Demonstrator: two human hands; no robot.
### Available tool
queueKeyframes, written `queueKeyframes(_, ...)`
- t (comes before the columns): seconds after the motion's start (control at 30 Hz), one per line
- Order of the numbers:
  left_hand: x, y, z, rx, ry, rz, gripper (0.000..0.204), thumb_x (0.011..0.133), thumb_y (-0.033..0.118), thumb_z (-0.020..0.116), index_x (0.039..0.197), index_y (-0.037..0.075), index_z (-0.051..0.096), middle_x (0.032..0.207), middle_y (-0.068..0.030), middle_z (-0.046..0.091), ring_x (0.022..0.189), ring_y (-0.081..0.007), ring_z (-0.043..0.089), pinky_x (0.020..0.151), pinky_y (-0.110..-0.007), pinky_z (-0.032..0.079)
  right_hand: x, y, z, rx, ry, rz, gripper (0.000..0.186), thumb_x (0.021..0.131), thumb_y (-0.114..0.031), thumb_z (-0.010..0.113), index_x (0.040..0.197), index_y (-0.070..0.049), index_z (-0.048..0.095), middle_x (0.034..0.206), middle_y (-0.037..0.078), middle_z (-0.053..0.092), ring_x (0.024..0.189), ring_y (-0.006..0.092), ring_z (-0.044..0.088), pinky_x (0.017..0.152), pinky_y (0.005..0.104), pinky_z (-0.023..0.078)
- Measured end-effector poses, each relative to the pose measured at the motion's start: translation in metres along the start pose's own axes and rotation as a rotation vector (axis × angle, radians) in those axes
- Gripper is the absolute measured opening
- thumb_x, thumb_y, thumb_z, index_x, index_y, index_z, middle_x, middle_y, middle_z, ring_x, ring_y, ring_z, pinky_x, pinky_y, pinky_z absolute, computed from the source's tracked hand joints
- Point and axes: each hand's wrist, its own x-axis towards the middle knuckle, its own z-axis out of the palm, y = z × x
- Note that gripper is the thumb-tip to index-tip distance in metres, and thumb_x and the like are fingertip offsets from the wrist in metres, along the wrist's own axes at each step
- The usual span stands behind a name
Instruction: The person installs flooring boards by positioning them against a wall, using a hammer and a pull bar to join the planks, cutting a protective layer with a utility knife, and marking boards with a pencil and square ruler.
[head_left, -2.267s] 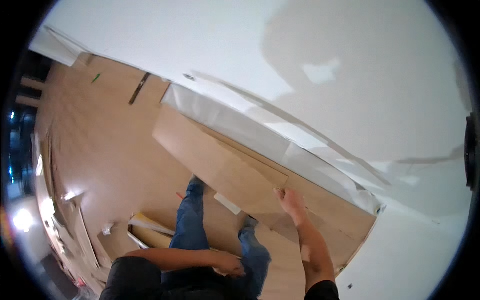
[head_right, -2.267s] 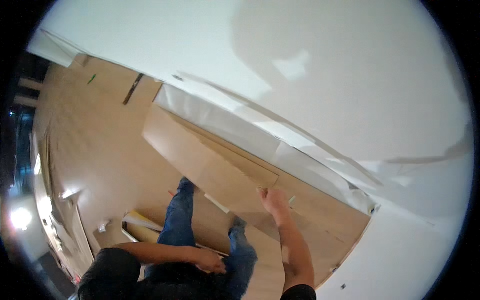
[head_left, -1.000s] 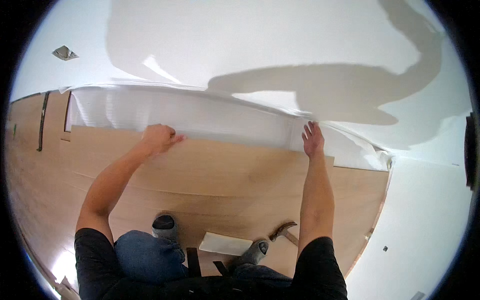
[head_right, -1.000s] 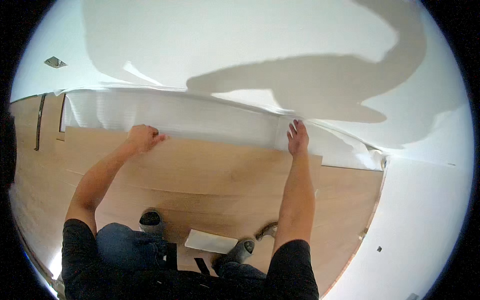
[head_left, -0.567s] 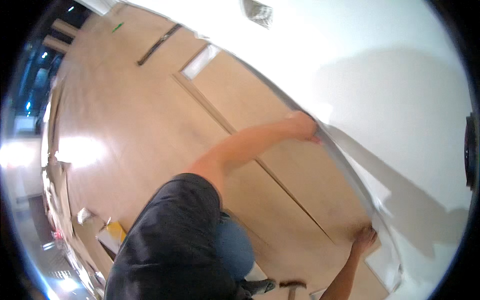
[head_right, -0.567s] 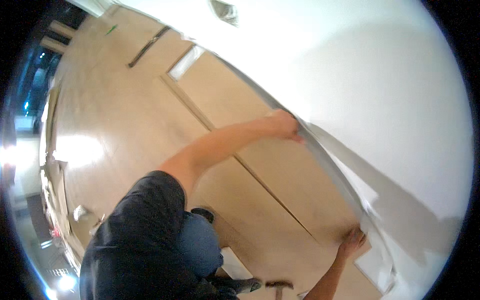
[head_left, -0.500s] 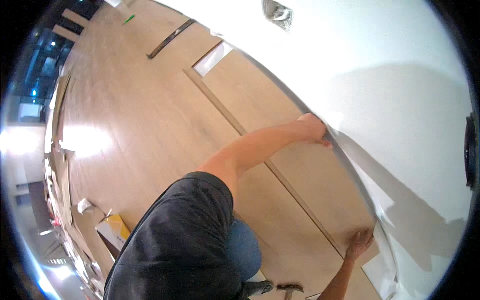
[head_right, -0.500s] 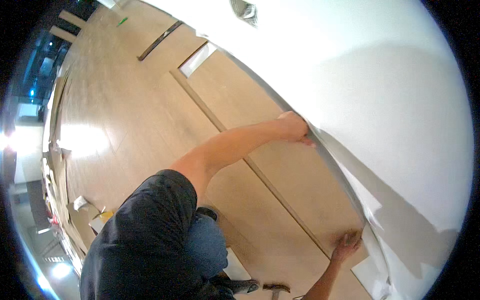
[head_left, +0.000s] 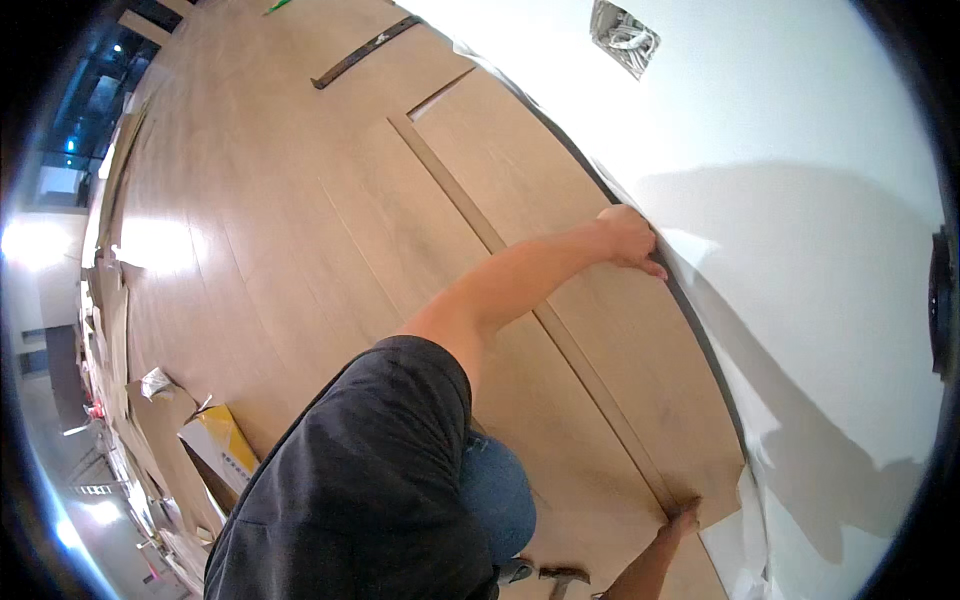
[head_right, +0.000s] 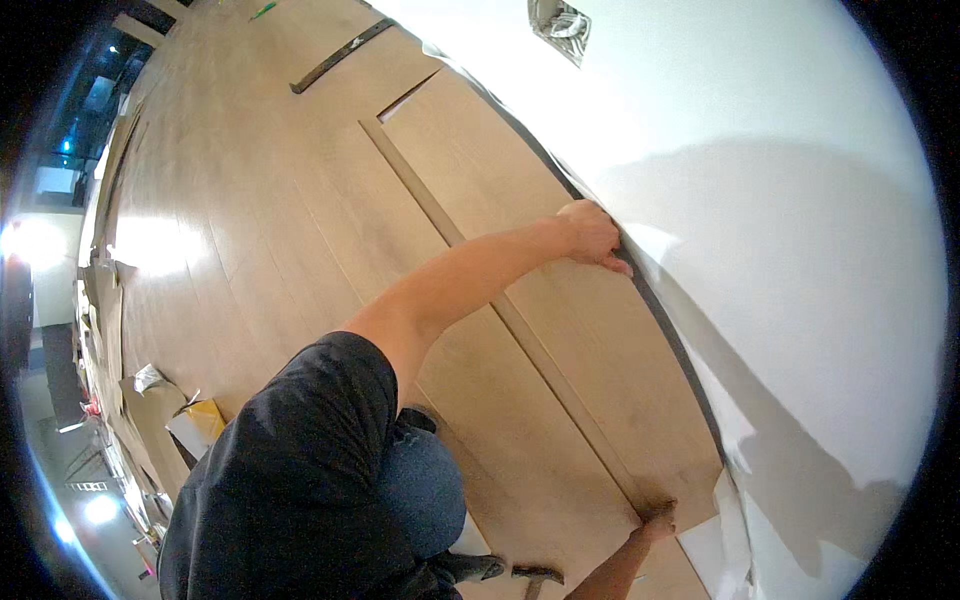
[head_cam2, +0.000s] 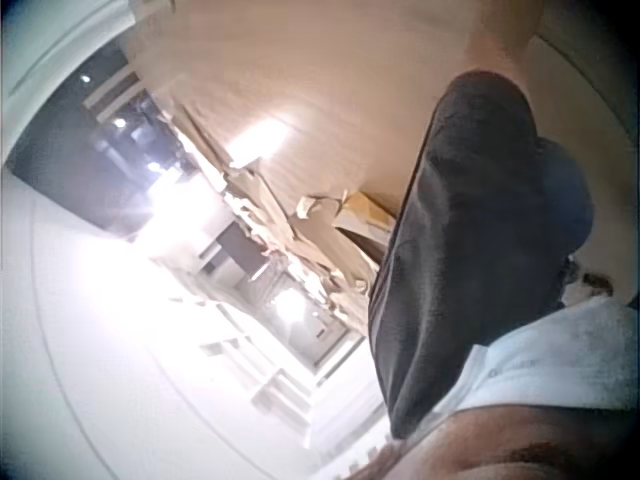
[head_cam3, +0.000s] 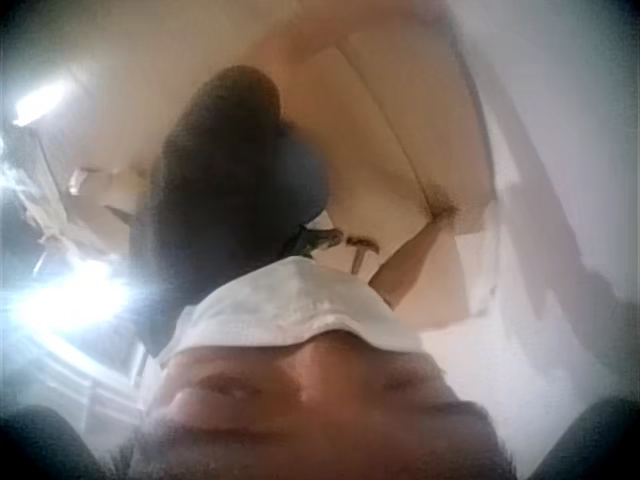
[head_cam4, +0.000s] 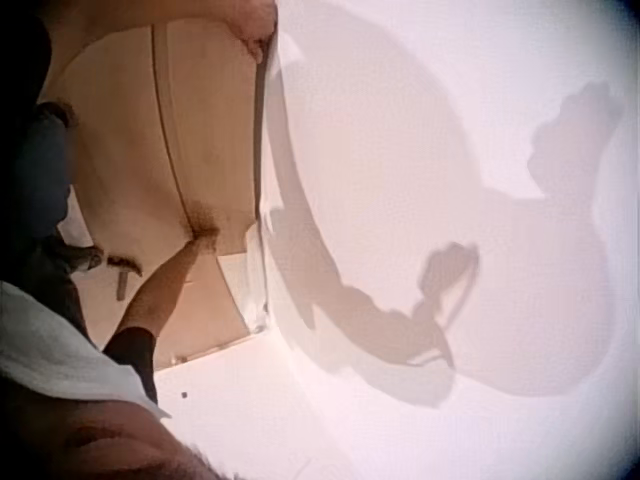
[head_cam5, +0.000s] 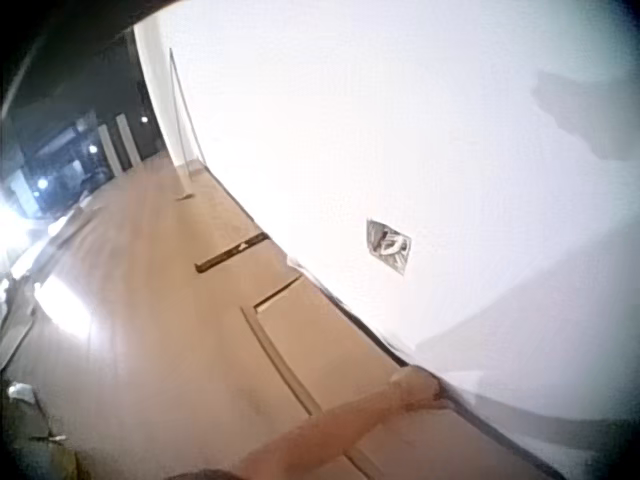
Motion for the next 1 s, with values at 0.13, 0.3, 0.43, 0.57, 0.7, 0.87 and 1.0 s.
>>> queueKeyframes(0.13,-0.02,-0.024,0.012,-0.019,-0.012,-0.055,0.078,0.099,0.075,0.036,0.092,0.011,0.08,0.094,-0.0108,0.076,0.097,-0.0315,0.071,0.088,-0.044,0.057,-0.059,-0.053,0.056,-0.179,0.197,0.232,0.073,0.097,-0.028,0.071,0.148,0.009,0.034,0.136,0.02,0.062,0.117,0.0369,0.064,0.091,0.0472,0.059)
queueKeyframes(0.3,-0.002,-0.049,0.059,-0.068,0.259,0.021,0.061,0.105,0.056,0.042,0.092,0.009,0.079,0.098,-0.0122,0.076,0.099,-0.0325,0.071,0.09,-0.047,0.057,-0.061,-0.039,0.058,-0.175,-0.078,-0.06,0.068,0.094,-0.026,0.075,0.144,0.009,0.043,0.131,0.025,0.063,0.111,0.0341,0.067,0.09,0.0427,0.058)
queueKeyframes(0.43,0.022,-0.031,0.043,-0.105,0.224,0.023,0.054,0.104,0.049,0.045,0.093,0.008,0.078,0.101,-0.0104,0.077,0.103,-0.0311,0.07,0.093,-0.047,0.053,-0.024,-0.011,0.047,-0.442,0.074,-0.227,0.061,0.098,-0.019,0.07,0.145,0.009,0.043,0.131,0.025,0.063,0.109,0.0343,0.067,0.09,0.0422,0.057)
queueKeyframes(0.57,-0.019,-0.031,0.074,-0.065,0.337,-0.101,0.045,0.108,0.043,0.044,0.104,0.012,0.076,0.109,-0.0068,0.074,0.116,-0.0252,0.063,0.11,-0.047,0.038,-0.104,-0.044,0.118,0.048,0.049,0.253,0.059,0.099,-0.027,0.069,0.139,0.009,0.047,0.122,0.021,0.062,0.105,0.0308,0.062,0.085,0.0423,0.054)
queueKeyframes(0.7,-0.021,-0.031,0.071,-0.076,0.44,-0.065,0.042,0.109,0.038,0.044,0.103,0.013,0.076,0.108,-0.0052,0.074,0.12,-0.0231,0.059,0.114,-0.047,0.031,-0.162,-0.076,0.173,0.172,0.033,0.178,0.052,0.1,-0.026,0.07,0.137,0.004,0.051,0.116,0.018,0.063,0.096,0.0289,0.062,0.079,0.0385,0.053)
queueKeyframes(0.87,-0.018,-0.042,0.068,-0.106,0.429,-0.021,0.043,0.11,0.037,0.043,0.105,0.011,0.076,0.109,-0.0058,0.074,0.122,-0.0252,0.059,0.115,-0.047,0.033,-0.173,-0.084,0.193,0.203,0.024,0.152,0.041,0.102,-0.023,0.066,0.128,0.008,0.058,0.12,0.018,0.064,0.101,0.0258,0.063,0.083,0.0392,0.054)
queueKeyframes(1.0,-0.024,-0.04,0.049,-0.082,0.444,0.015,0.045,0.109,0.04,0.045,0.1,0.01,0.078,0.11,-0.0063,0.075,0.123,-0.0226,0.06,0.117,-0.044,0.034,-0.149,-0.085,0.186,0.371,-0.049,0.329,0.041,0.102,-0.026,0.067,0.125,0.007,0.06,0.106,0.013,0.069,0.101,0.0235,0.063,0.081,0.0368,0.054)
